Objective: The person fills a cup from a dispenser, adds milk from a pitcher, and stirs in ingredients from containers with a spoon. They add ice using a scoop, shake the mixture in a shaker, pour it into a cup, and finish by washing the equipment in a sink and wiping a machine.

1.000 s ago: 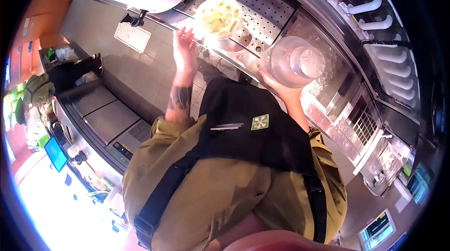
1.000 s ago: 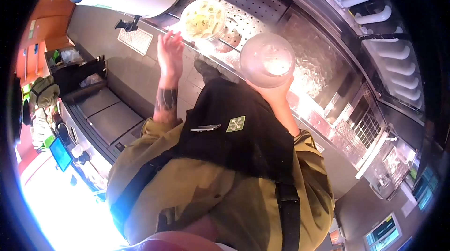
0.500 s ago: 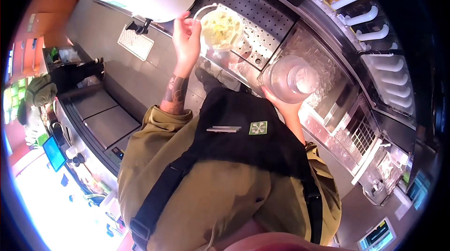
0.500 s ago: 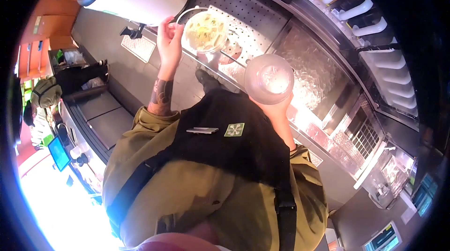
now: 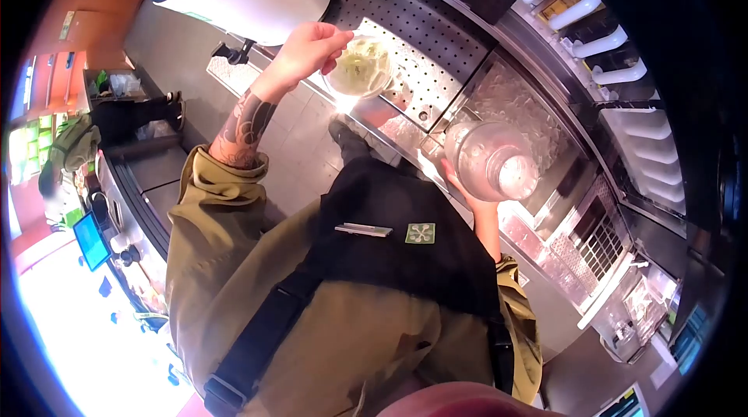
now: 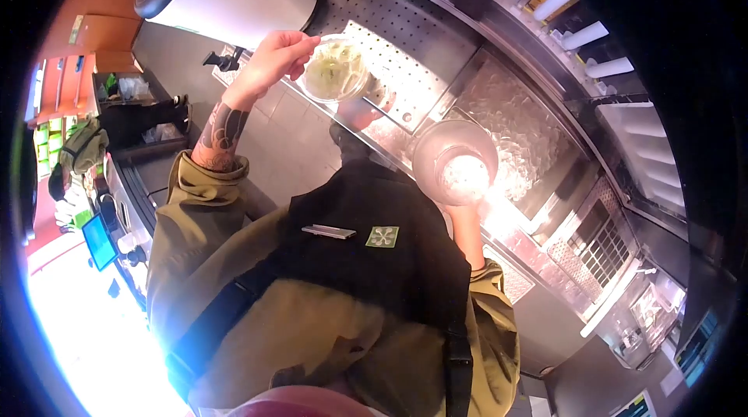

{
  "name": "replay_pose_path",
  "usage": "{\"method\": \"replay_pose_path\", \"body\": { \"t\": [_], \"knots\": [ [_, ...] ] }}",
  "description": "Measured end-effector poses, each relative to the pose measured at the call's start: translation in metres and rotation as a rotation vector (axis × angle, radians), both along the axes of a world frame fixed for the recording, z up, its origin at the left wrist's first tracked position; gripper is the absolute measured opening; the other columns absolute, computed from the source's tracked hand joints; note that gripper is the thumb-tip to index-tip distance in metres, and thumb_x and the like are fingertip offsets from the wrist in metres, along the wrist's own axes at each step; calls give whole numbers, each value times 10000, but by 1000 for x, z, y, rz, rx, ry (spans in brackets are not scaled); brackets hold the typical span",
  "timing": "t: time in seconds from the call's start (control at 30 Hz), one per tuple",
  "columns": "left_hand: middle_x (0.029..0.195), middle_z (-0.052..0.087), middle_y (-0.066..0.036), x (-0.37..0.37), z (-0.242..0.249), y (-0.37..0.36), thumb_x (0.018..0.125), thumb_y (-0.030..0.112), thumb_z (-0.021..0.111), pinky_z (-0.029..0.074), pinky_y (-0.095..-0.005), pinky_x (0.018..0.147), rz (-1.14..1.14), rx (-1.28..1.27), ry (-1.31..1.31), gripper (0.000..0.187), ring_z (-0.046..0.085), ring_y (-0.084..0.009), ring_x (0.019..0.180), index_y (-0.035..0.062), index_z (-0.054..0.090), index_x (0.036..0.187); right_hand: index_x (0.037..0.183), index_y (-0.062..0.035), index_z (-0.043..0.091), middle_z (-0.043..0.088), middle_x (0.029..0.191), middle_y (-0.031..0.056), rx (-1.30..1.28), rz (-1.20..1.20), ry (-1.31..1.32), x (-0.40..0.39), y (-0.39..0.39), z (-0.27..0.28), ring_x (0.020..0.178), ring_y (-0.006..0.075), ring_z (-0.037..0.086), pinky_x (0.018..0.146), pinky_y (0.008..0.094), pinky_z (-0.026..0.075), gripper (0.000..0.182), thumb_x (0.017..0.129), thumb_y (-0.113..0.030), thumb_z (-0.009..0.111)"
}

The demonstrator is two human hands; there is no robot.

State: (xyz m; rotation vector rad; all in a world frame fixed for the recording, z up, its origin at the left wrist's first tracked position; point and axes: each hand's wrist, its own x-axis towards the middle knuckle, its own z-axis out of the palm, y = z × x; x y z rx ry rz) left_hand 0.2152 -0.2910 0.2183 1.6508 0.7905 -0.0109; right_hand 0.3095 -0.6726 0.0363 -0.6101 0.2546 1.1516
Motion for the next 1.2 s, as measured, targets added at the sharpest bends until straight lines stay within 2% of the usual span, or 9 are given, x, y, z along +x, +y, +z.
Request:
{"method": "replay_pose_path", "body": {
  "t": [0.2, 0.43, 0.6, 0.63, 0.67, 0.73, 0.93, 1.1, 1.2],
  "knots": [
    [594, 502, 37, -11, 11, 3, 886, 268, 609, 338, -210, 464, 55, 90, 8, 301, 433, -47, 493, 43, 571, 690, 1364, -53, 337, 410, 1366, 118, -481, 159, -1212, 18, 6, -9, 1242, 306, 410, 1063, 438, 324, 569, 881, -200, 600],
    [629, 497, 54, -78, 74, 8, 915, 264, 577, 332, -186, 476, 154, 97, -55, 276, 418, -24, 502, 54, 576, 736, 1256, -18, 459, 524, 1219, 95, -495, 260, -1265, 20, 31, 14, 1132, 241, 494, 995, 381, 385, 524, 804, -146, 693],
    [631, 492, 61, -158, 113, 20, 921, 280, 569, 337, -179, 492, 298, 144, -44, 280, 428, -19, 526, 69, 580, 737, 1178, 7, 547, 606, 1115, 78, -312, 381, -409, -4, 67, 31, 1054, 195, 553, 946, 341, 429, 493, 748, -107, 760],
    [620, 491, 73, -174, 122, 17, 926, 274, 560, 331, -179, 493, 359, 170, -8, 261, 425, -16, 531, 68, 606, 773, 1163, 12, 564, 623, 1094, 75, -365, 463, -522, -16, 83, 42, 1038, 186, 565, 936, 333, 438, 487, 737, -99, 773],
    [609, 490, 84, -191, 135, 18, 931, 269, 550, 325, -179, 494, 425, 217, 29, 250, 422, -13, 536, 66, 633, 809, 1153, -14, 584, 618, 1111, 64, -502, 473, -1287, -26, 105, 56, 1066, 183, 548, 942, 348, 430, 534, 695, -164, 812],
    [672, 542, 76, -249, 139, 37, 920, 283, 560, 374, -181, 530, 370, 239, 51, 234, 481, -23, 594, 72, 659, 899, 1193, -49, 578, 599, 1169, 61, -459, 289, -1913, -50, 138, 63, 1118, 197, 525, 965, 375, 411, 647, 644, -251, 855],
    [630, 508, 31, -411, 136, 82, 936, 235, 552, 374, -209, 481, 582, 27, -130, 245, 464, -48, 526, 23, 604, 824, 1196, -36, 561, 587, 1184, 78, -220, 463, -1581, -152, 268, 68, 1065, 214, 564, 918, 373, 461, 690, 611, -235, 869],
    [664, 487, 32, -556, 134, 135, 935, 164, 537, 341, -194, 491, 711, 80, -61, 179, 427, -41, 540, 19, 574, 838, 1198, -40, 552, 589, 1155, 83, -55, 242, -2004, -263, 380, 61, 1035, 219, 576, 887, 375, 483, 723, 578, -208, 884],
    [655, 472, 27, -648, 137, 182, 932, 184, 530, 326, -200, 479, 844, 102, -77, 208, 429, -49, 533, 17, 568, 814, 1246, -33, 497, 558, 1183, 92, -28, 213, -1665, -337, 445, 91, 1053, 230, 557, 895, 387, 476, 802, 560, -168, 889]
  ]
}}
